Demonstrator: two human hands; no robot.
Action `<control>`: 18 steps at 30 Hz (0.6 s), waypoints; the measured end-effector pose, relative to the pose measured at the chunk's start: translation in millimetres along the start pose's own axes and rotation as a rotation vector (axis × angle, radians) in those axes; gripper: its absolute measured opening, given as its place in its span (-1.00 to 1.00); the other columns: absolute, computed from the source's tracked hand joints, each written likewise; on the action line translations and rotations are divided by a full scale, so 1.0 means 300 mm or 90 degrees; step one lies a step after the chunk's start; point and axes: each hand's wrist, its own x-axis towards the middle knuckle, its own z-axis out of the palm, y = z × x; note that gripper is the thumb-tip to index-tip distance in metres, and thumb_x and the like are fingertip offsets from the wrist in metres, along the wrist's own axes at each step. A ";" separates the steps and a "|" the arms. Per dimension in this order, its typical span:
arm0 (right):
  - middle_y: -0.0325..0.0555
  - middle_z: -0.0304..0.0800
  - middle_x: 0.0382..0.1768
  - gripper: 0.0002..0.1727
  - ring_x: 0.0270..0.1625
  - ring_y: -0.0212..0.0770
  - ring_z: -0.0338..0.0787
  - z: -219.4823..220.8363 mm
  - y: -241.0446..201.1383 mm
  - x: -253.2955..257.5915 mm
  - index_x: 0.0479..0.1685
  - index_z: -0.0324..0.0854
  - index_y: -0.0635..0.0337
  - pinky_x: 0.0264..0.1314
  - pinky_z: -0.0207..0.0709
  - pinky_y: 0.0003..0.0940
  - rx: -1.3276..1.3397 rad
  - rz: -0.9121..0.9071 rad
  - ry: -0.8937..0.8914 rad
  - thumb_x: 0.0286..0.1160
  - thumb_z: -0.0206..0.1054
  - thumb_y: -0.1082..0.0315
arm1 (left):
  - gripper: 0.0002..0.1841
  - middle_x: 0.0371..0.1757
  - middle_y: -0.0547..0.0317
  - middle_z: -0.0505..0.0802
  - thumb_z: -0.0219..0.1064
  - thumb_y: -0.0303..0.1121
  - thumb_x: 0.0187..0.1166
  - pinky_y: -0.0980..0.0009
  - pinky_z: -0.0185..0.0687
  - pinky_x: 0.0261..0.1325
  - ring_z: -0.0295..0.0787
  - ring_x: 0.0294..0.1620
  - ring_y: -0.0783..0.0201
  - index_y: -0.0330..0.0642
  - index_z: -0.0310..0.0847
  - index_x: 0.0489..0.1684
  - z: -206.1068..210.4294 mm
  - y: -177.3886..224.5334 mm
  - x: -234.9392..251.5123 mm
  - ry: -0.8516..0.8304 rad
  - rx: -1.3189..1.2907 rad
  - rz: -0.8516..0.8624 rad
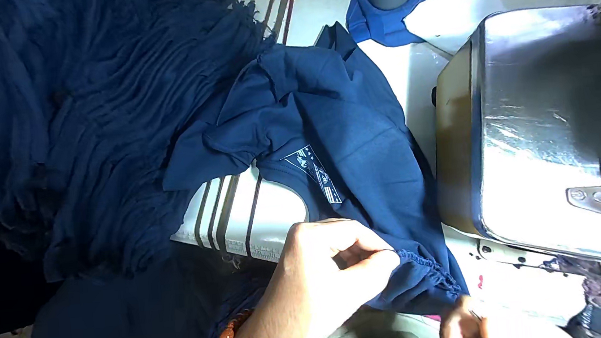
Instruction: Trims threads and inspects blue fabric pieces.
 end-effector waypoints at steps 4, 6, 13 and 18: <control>-0.30 0.48 -0.48 -0.59 -0.47 -0.63 0.39 -0.006 -0.074 0.074 0.00 0.61 0.32 -0.41 0.27 -0.69 -0.260 -0.088 0.012 0.92 -0.12 0.23 | -0.87 -0.40 0.35 0.85 0.35 -0.51 0.43 0.77 0.67 -0.24 0.73 -0.33 0.69 -0.25 0.84 -0.42 0.023 0.015 0.000 -0.003 -0.021 0.026; -0.21 0.49 -0.46 -0.68 -0.47 -0.57 0.43 0.000 -0.095 0.089 0.08 0.54 0.35 -0.40 0.33 -0.66 -0.323 -0.091 0.013 0.90 -0.08 0.32 | -0.87 -0.39 0.33 0.87 0.35 -0.52 0.44 0.76 0.70 -0.22 0.76 -0.32 0.67 -0.26 0.84 -0.42 0.029 0.020 0.004 -0.003 -0.029 0.026; -0.06 0.76 -0.40 -0.77 -0.41 -0.54 0.68 0.006 -0.075 0.092 -0.05 0.64 0.38 -0.33 0.54 -0.69 -0.384 -0.155 0.073 0.79 0.16 0.38 | -0.87 -0.42 0.33 0.85 0.35 -0.52 0.44 0.78 0.66 -0.29 0.72 -0.39 0.70 -0.27 0.83 -0.44 0.045 0.026 0.013 -0.002 -0.029 0.023; -0.06 0.76 -0.42 -0.78 -0.42 -0.55 0.68 0.005 -0.064 0.101 -0.07 0.66 0.40 -0.34 0.55 -0.72 -0.406 -0.163 0.080 0.77 0.17 0.40 | -0.87 -0.40 0.30 0.86 0.35 -0.54 0.44 0.76 0.70 -0.24 0.76 -0.34 0.68 -0.29 0.83 -0.44 0.050 0.024 0.016 -0.004 -0.037 0.029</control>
